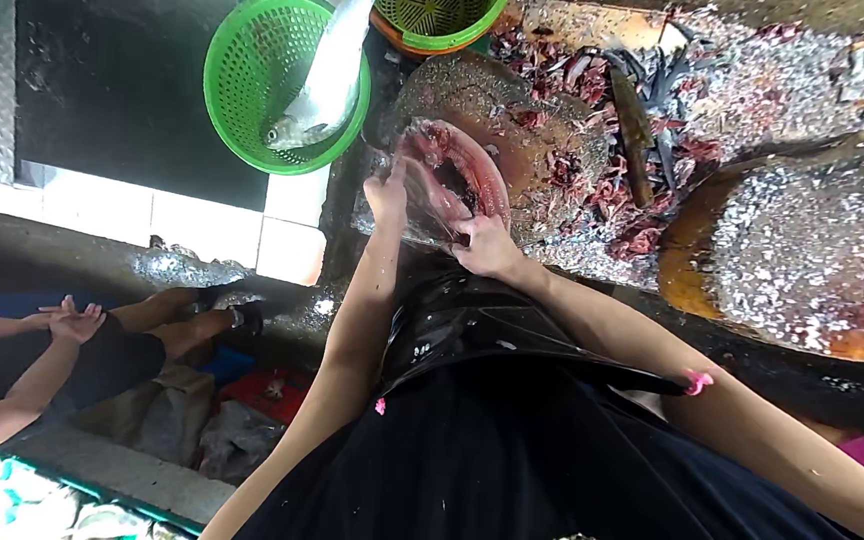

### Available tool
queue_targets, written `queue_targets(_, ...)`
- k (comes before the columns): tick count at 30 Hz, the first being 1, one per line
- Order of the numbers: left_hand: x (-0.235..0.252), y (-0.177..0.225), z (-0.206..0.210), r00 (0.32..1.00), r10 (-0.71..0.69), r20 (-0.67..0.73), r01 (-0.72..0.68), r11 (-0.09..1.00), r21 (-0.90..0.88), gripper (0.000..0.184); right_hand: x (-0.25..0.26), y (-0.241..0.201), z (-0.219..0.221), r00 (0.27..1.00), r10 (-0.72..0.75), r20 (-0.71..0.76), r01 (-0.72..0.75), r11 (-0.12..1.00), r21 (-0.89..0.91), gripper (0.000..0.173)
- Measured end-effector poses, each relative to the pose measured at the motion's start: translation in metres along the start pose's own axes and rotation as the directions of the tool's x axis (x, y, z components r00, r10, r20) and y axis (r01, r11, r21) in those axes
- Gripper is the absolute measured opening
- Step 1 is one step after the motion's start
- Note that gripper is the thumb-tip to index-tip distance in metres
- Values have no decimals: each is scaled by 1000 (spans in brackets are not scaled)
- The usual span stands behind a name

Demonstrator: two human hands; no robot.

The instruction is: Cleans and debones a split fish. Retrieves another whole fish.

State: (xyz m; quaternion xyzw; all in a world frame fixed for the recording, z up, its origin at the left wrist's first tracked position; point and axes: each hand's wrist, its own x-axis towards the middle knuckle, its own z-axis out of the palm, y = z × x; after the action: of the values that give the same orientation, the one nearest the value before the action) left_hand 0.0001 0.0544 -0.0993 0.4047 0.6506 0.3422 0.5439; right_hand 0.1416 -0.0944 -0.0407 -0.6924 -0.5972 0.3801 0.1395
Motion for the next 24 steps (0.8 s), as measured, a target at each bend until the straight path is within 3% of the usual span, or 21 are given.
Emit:
queue_targets(2,9,-2,0,999,-43,4,43,998,-35,30,-7,5,-1,996,-35,-80,36,999,4,32)
queue_targets(4,14,-7,0,994,-41,103,57,986,-160,24,-6,17,-17,963,-61,-263,70,997,23,37)
queue_targets(5,13,-11,-2,987,-29,161,66,971,-232,29,-4,24,-28,955,0,-297,17,999,52,39)
queue_targets(7,-2,-18,-6,968,-31,250,102,955,-277,40,-2,39,-43,950,154,-272,-134,987,89,38)
queue_targets(10,-27,-27,-3,951,2,310,56,982,-181,23,-11,58,-48,940,167,-297,-122,979,163,36)
queue_targets(13,-53,-40,-2,924,55,378,60,956,-287,53,-27,69,-38,931,180,-317,-84,952,295,30)
queue_targets(16,-57,-42,3,935,71,348,58,936,-348,75,-35,75,-31,939,176,-296,-81,948,307,32)
queue_targets(18,-49,-38,3,947,57,316,44,951,-305,68,-37,80,-29,945,154,-290,-65,954,294,30)
queue_targets(21,-26,-28,1,978,-8,210,48,981,-186,34,-39,84,-29,953,130,-273,-48,957,287,30)
queue_targets(24,-18,-25,5,990,-64,125,82,985,-150,28,-41,83,-32,957,145,-252,-69,955,288,30)
